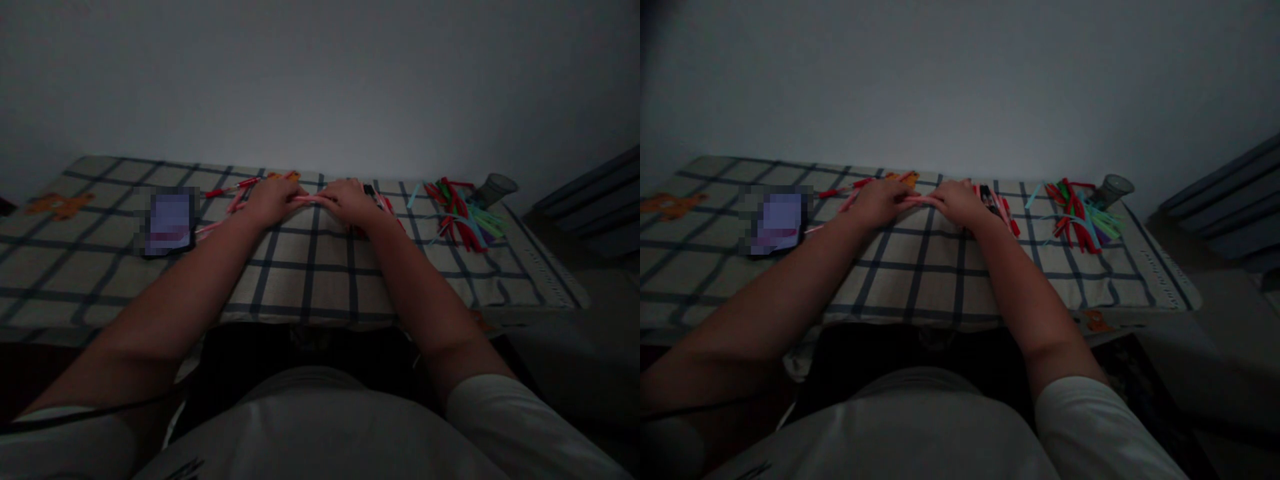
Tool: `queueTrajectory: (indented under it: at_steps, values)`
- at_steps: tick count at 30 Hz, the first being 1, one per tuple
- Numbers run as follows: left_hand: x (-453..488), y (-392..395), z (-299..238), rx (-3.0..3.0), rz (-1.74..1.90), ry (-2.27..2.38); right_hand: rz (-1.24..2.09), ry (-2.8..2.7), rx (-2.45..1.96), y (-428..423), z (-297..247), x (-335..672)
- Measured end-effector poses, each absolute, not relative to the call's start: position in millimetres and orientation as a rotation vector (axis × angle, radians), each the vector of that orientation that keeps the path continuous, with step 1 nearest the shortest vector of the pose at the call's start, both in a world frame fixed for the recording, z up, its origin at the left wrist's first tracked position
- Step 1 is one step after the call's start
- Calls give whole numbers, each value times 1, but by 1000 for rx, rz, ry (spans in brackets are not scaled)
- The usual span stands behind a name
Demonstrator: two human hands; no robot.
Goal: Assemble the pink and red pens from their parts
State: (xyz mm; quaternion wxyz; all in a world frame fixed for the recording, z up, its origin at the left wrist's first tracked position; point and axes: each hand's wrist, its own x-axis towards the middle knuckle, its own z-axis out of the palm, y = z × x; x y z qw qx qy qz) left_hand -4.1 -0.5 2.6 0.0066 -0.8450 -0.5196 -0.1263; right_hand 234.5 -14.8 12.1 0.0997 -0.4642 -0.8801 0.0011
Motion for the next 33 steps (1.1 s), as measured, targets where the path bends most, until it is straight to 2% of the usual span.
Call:
queueTrajectory:
  at_steps: [19,33]
  values:
    - [-7,-1,0,-2810,-427,-1563,-35,-2608,-1365,-9,10,233]
    - [-8,2,-5,-2690,-529,-1595,-54,-2492,-1371,-12,6,239]
